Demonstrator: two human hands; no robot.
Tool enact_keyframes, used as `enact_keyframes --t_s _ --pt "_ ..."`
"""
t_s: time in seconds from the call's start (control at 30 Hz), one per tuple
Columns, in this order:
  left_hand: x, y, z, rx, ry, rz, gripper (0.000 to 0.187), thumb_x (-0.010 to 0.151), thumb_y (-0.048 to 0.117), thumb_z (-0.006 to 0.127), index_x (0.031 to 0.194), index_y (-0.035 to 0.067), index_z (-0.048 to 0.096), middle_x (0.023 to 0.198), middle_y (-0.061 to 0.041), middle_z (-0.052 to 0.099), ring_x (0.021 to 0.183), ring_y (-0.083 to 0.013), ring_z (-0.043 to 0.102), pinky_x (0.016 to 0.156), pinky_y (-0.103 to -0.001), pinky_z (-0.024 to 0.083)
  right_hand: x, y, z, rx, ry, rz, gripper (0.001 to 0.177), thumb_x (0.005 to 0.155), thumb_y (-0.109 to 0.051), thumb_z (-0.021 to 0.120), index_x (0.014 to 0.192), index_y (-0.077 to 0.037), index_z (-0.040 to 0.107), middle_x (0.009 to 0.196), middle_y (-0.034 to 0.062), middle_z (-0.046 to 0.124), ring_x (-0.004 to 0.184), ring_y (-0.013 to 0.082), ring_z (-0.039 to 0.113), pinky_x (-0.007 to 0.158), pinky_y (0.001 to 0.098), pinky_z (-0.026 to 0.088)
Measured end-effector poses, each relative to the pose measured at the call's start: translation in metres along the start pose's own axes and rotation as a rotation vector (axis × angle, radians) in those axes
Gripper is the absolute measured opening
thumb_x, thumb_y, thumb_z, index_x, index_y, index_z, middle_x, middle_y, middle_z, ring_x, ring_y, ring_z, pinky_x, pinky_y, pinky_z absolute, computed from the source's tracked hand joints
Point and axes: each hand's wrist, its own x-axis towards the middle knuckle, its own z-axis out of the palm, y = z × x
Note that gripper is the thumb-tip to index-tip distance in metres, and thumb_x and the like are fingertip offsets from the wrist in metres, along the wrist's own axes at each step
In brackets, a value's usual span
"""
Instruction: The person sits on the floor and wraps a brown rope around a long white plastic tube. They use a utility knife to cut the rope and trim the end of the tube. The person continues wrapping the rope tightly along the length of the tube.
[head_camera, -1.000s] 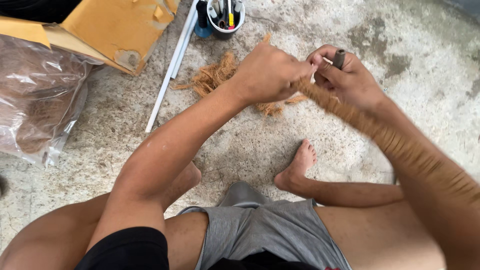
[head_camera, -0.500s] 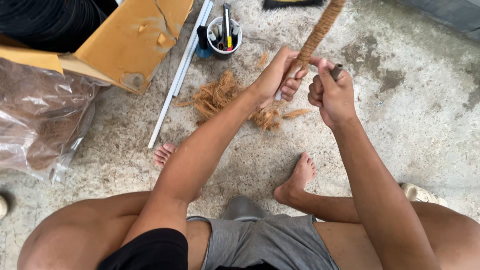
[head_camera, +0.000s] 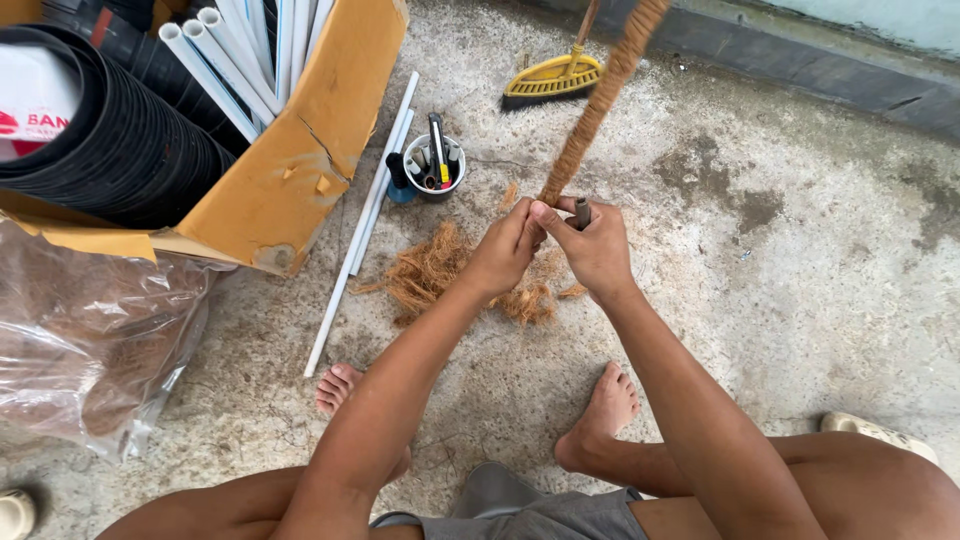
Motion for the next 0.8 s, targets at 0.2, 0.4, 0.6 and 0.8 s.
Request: enact_keyframes --t_s 0.2,0.4,0.6,0.8 --pt "-0.008 -0.019 0.006 0.449 0.138 -0.016 0.032 0.114 0.034 0.037 0.117 0.003 0.047 0.098 -0.022 0.070 0.089 -0.0410 0.068 0.074 -0.052 0.052 0.008 0.038 0.020 0.110 0.017 0.051 0.042 0.097 -0.035 0.078 0.077 0.001 0.070 0.057 -0.0061 0.047 0.052 0.0047 0.034 0.046 0.0303 0.026" --pt "-0.011 -0.038 -0.007 0.699 -0.038 0.160 0.085 0.108 0.059 0.060 0.143 -0.010 0.025 0.135 -0.035 0.045 0.123 -0.0511 0.056 0.099 -0.056 0.050 0.016 0.050 0.005 -0.046 0.003 0.019 0.033 0.096 -0.036 0.073 0.082 -0.007 0.075 0.054 -0.0079 0.051 0.045 0.0037 0.040 0.042 0.0274 0.032" --pt "-0.004 0.019 -0.067 0.227 -0.064 -0.317 0.115 0.084 0.072 0.062 0.166 0.008 0.013 0.161 -0.020 0.039 0.139 -0.0316 0.047 0.108 -0.047 0.044 0.001 0.046 0.010 0.359 -0.280 0.039 0.029 0.100 -0.032 0.069 0.093 -0.004 0.072 0.057 -0.0077 0.043 0.046 0.0050 0.030 0.042 0.0270 0.024" --pt "-0.002 0.085 -0.098 -0.097 0.245 -0.169 0.069 0.082 0.058 0.079 0.123 0.006 0.061 0.103 -0.007 0.069 0.082 -0.0127 0.068 0.081 -0.033 0.057 -0.025 0.014 0.067 0.321 -0.555 -0.096 0.030 0.099 -0.029 0.070 0.085 -0.003 0.065 0.061 -0.0050 0.046 0.051 0.0063 0.038 0.045 0.0284 0.032"
